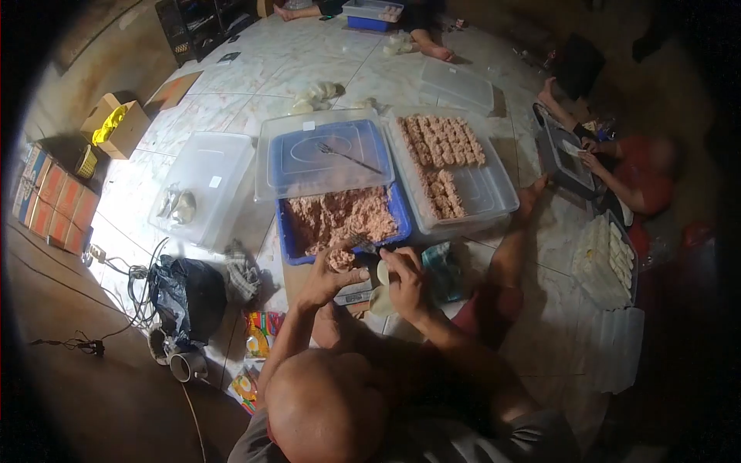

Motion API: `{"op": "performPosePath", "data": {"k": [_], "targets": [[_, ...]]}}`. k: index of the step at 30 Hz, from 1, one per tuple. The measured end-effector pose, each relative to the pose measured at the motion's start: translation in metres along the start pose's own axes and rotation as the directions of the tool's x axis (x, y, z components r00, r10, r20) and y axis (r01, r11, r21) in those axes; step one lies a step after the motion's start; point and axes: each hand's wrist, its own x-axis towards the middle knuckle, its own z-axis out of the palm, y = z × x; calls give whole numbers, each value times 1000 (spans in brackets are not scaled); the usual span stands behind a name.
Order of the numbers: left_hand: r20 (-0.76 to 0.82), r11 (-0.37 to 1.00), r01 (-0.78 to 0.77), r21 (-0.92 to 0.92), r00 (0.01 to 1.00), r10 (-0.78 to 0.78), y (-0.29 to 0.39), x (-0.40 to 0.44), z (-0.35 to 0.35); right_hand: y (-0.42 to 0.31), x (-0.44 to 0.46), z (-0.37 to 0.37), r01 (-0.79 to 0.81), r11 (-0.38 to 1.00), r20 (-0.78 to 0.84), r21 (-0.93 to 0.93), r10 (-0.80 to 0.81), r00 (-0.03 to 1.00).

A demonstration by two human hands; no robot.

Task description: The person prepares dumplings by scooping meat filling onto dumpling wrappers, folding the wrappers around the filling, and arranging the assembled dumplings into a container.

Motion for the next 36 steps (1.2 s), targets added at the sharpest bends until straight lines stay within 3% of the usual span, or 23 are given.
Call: {"op": "performPosePath", "data": {"k": [2, 4, 6, 8, 9, 10, 12, 14, 16, 17, 18, 20, 21, 22, 24, 25, 27, 28, 30, 32, 34, 36], "targets": [[67, 968, 74, -240, 996, -60, 7, -2, 3, 11, 9, -8, -89, 992, 26, -93, 91, 995], [-8, 984, 72, -161, 997, -74, 16, -6, -2, 21, 25, -6, -148, 988, -112, -34, 143, 983], [-6, 988, 67, 138, 998, -67, 21, -14, -9, -2, 29, -23, -131, 990, -80, 45, 134, 988], [-57, 949, -86, 305, 992, 109, 27, -14, -5, -47, 30, -45, -125, 970, 55, 210, 116, 992], [-40, 950, -51, 309, 997, 66, 23, -11, -6, -48, 24, -43, -13, 982, 78, 188, -2, 997], [-21, 950, -16, 311, 1000, 23, 15, -10, -6, -48, 21, -46, -20, 982, 81, 186, 5, 997], [-2, 960, -30, 279, 999, 32, -1, -8, -4, -50, 20, -55, 77, 997, 274, -3, -73, 959], [5, 966, -63, 251, 998, 64, -7, -2, -6, -57, 28, -69, 50, 998, 233, 33, -56, 971], [-132, 989, -23, -148, 991, 3, 11, -9, 1, -61, 27, -76, -164, 968, 128, 190, 141, 982], [-53, 968, 41, -247, 997, -56, -2, -2, -7, -55, 24, -73, -203, 953, 95, 225, 185, 978], [-50, 969, 38, -244, 997, -51, -4, 0, -7, -50, 20, -68, -200, 954, 90, 225, 184, 979], [-204, 982, -124, -142, 975, 93, -5, 3, -3, -35, 8, -54, -375, 909, 256, 183, 324, 911], [-213, 978, -119, -173, 974, 81, -5, 4, 0, -37, 7, -41, -232, 931, 172, 281, 189, 967], [-212, 978, -123, -170, 973, 85, -5, 5, 2, -38, 3, -41, -161, 975, 201, 151, 129, 971], [-276, 959, -200, -199, 951, 141, -6, 5, 6, -46, -4, -40, -164, 958, 195, 235, 119, 974], [-291, 963, -248, -101, 933, 210, -14, 5, 1, -50, -4, -43, -172, 955, 197, 240, 125, 972], [-293, 960, -204, -190, 945, 143, -17, 1, -6, -53, -1, -51, -343, 760, 221, 552, 263, 939], [-289, 945, -171, -277, 953, 88, -15, 2, -9, -50, 0, -51, -307, 767, 176, 563, 252, 952], [-257, 936, -164, -312, 963, 83, -17, -1, -12, -37, 3, -46, -323, 811, 144, 488, 290, 946], [-130, 816, -103, -569, 991, 34, -21, 0, -16, -29, 7, -35, -299, 846, 102, 442, 284, 953], [-126, 818, -115, -564, 991, 52, -18, 1, -12, -24, 11, -20, -281, 875, 62, 394, 279, 958], [-42, 635, -23, -773, 999, -14, -26, 5, -11, -19, 20, -5, -76, 970, -62, 232, 92, 994]]}}
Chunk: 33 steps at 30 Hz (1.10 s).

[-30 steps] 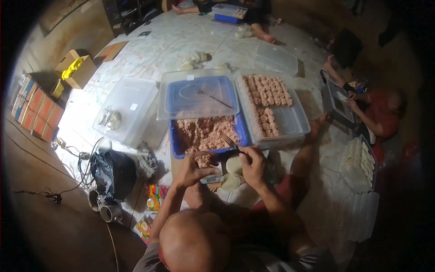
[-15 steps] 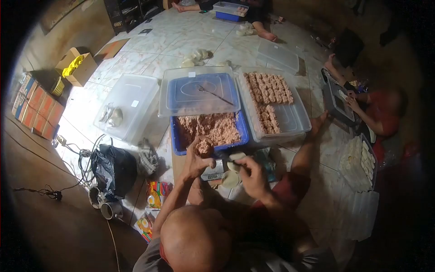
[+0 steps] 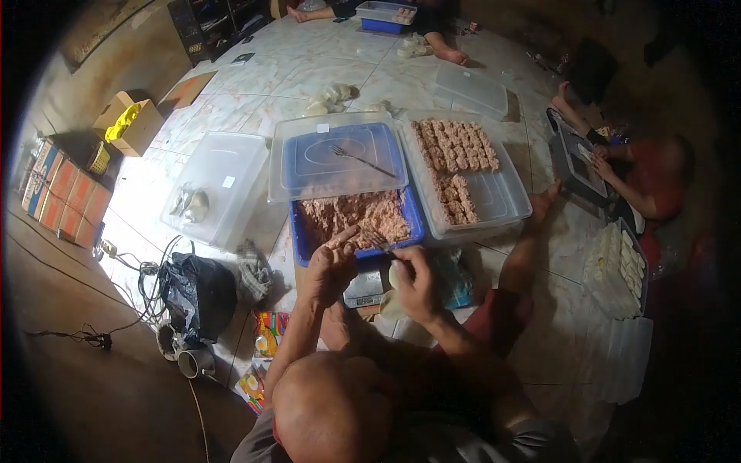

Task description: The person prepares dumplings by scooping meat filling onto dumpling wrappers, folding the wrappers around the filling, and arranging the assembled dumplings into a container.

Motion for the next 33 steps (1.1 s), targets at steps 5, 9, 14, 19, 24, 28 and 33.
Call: {"op": "performPosePath", "data": {"k": [5, 9, 14, 19, 24, 28, 33], "targets": [[121, 977, 130, -167, 986, -111, 9, -10, 6, 85, 10, 24, -58, 922, 80, -383, 96, 992], [-45, 779, -84, 621, 989, 143, 17, -23, 11, 81, -7, -2, -235, 937, 148, -260, 279, 949], [-105, 373, 48, 927, 985, 136, 18, -14, 17, -21, 8, -30, -339, 940, 252, 25, 322, 912], [161, 130, -198, 972, 955, 248, 9, -3, 20, -36, 2, -27, 97, 969, 306, -228, -23, 952], [42, 424, -40, 905, 999, 4, 1, -8, 8, -40, 2, -24, 68, 987, 322, -145, -18, 947], [186, 95, -205, 974, 966, 180, 9, 3, 17, -46, 3, -38, -42, 996, 240, -75, 59, 969], [132, 270, -143, 952, 989, 58, 6, -1, 14, -35, -5, -26, -127, 990, 305, -55, 138, 942]]}}
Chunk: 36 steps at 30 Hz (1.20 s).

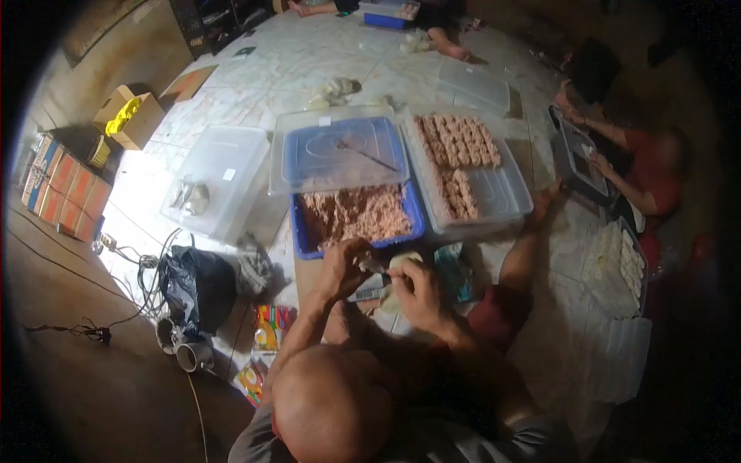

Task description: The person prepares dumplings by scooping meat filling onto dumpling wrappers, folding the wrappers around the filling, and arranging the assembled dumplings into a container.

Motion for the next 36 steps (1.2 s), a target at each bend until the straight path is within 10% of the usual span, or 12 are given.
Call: {"op": "performPosePath", "data": {"k": [3, 6, 10, 21, 22, 23, 26, 31, 33, 36], "targets": [[-23, 978, -101, -184, 995, 99, 16, -1, -6, -15, -4, -12, -12, 987, -162, 158, 38, 986], [52, 999, 41, -30, 998, -39, 6, 1, 2, 1, -7, 2, -68, 992, 45, 105, 64, 997], [15, 999, 12, -32, 1000, -11, 2, 2, 7, 3, -9, -2, 4, 998, -159, 65, 7, 987], [-67, 996, -85, 21, 994, 86, 9, 2, 11, 14, -16, 7, -50, 992, -88, 114, 60, 994], [-76, 878, 39, -477, 993, -86, 23, 2, 19, 13, -8, 4, -34, 993, -90, 109, 44, 995], [-74, 877, 43, -478, 993, -89, 9, 3, 21, 9, -10, 2, -41, 988, -163, 146, 65, 985], [-110, 999, 37, 24, 993, -34, -7, 3, 25, 24, -18, 14, -113, 974, -72, 199, 129, 989], [-84, 969, -148, -198, 988, 133, 21, -2, 5, 18, -22, 10, -89, 926, -213, 367, 177, 961], [-5, 993, -28, -113, 1000, 28, 5, 3, 10, 20, -16, 10, -111, 979, 21, 169, 109, 994], [-68, 992, -104, 66, 992, 108, -11, 11, 11, 3, -1, -4, -48, 993, -78, 107, 56, 995]]}}
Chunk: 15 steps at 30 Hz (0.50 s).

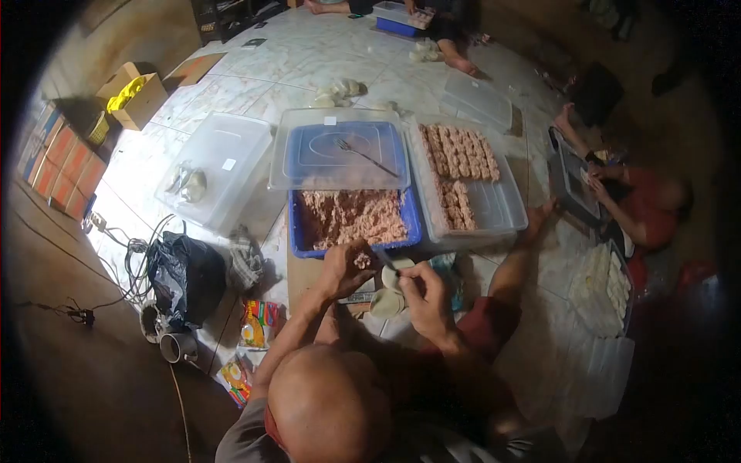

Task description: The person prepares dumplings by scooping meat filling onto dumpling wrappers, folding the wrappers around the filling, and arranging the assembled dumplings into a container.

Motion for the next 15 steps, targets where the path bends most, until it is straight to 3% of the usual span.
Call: {"op": "performPosePath", "data": {"k": [1, 3, 5, 7, 8, 9, 11, 12, 13, 14, 15], "targets": [[-17, 1000, -17, 6, 1000, 18, -2, -5, 4, -8, -3, -1, -55, 996, -63, 73, 59, 996], [-40, 998, 15, -54, 999, -17, -2, -8, 8, 14, 1, 5, 143, 986, 62, -87, -138, 988], [84, 955, 47, -294, 996, -23, 21, -1, -7, -4, 0, -3, 78, 986, 76, -150, -67, 995], [67, 972, 9, -235, 998, 7, 22, -1, -16, -15, 0, -8, 113, 994, -73, -3, -113, 991], [67, 974, 44, -221, 997, -30, 22, -3, -19, -21, -2, -10, -6, 999, -79, 43, 9, 997], [71, 975, 83, -207, 995, -70, 25, -5, -21, -15, -5, -5, -18, 999, -75, 45, 21, 997], [139, 981, 29, -191, 990, -3, 24, -1, -19, 0, 1, 4, 72, 992, 139, -105, -57, 989], [61, 994, -24, -105, 998, 31, 29, -1, -16, -4, 0, 2, -26, 991, 150, -134, 47, 988], [-22, 998, -69, -15, 997, 68, 32, 1, -16, -6, 2, -1, -11, 990, 152, -139, 32, 988], [39, 977, 20, -212, 999, -12, 33, -3, -18, -8, 2, -5, 14, 1000, 67, -24, -12, 998], [41, 976, 34, -215, 999, -26, 31, -7, -22, -10, -3, -8, 30, 995, -22, 93, -28, 999]]}}
